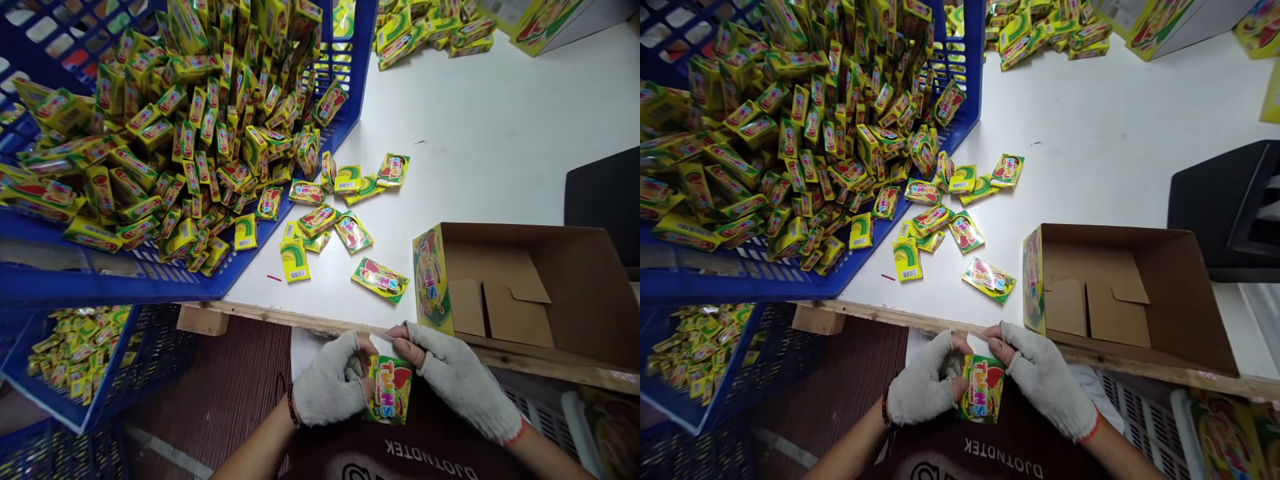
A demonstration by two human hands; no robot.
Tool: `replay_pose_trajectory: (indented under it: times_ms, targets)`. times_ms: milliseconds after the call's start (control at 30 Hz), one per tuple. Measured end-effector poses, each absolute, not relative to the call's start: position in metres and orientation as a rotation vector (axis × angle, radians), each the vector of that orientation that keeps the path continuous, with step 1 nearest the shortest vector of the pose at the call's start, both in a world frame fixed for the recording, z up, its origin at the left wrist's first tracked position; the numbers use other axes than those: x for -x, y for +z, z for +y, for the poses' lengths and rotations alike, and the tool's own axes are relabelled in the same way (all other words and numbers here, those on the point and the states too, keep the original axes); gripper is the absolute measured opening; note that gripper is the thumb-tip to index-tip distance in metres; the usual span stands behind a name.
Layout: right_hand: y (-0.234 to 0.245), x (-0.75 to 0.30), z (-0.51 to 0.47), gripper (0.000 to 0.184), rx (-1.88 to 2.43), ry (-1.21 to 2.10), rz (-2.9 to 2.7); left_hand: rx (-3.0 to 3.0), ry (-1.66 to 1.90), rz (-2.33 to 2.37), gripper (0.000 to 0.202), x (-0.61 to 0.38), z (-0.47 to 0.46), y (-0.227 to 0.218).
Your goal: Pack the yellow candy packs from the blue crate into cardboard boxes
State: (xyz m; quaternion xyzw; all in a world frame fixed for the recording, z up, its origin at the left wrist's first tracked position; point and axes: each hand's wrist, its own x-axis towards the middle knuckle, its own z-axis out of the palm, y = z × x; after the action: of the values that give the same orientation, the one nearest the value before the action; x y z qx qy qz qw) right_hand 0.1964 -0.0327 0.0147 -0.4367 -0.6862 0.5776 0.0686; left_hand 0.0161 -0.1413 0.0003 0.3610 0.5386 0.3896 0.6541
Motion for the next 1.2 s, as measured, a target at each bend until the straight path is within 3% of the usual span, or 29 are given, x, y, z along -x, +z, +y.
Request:
replay_pose_trajectory:
  times_ms: [133, 400, 600, 833, 967, 1200]
  targets:
    - [0.018, -0.197, -0.025, 0.039, 1.188, 1.858, -2.085, -0.967, 0.963, 1.369, 0.020, -0.015, -0.135, 0.005]
    - [0.033, -0.195, -0.024, 0.030, 1.150, 1.843, -2.200, -0.745, 1.023, 1.436, 0.035, -0.020, -0.135, 0.013]
    - [0.023, -0.189, -0.045, 0.032, 1.349, 2.057, -1.566, -0.934, 0.912, 1.653, 0.031, -0.011, -0.128, 0.025]
    - [0.012, -0.193, -0.056, 0.019, 1.359, 1.652, -1.932, -0.674, 1.024, 1.690, 0.048, -0.025, -0.127, 0.020]
    - [0.015, -0.192, -0.052, 0.023, 1.245, 1.652, -2.027, -0.617, 1.060, 1.636, 0.051, -0.026, -0.125, 0.020]
    - [0.019, -0.190, -0.052, 0.033, 1.335, 1.896, -1.723, -0.669, 1.011, 1.548, 0.048, -0.021, -0.129, 0.020]
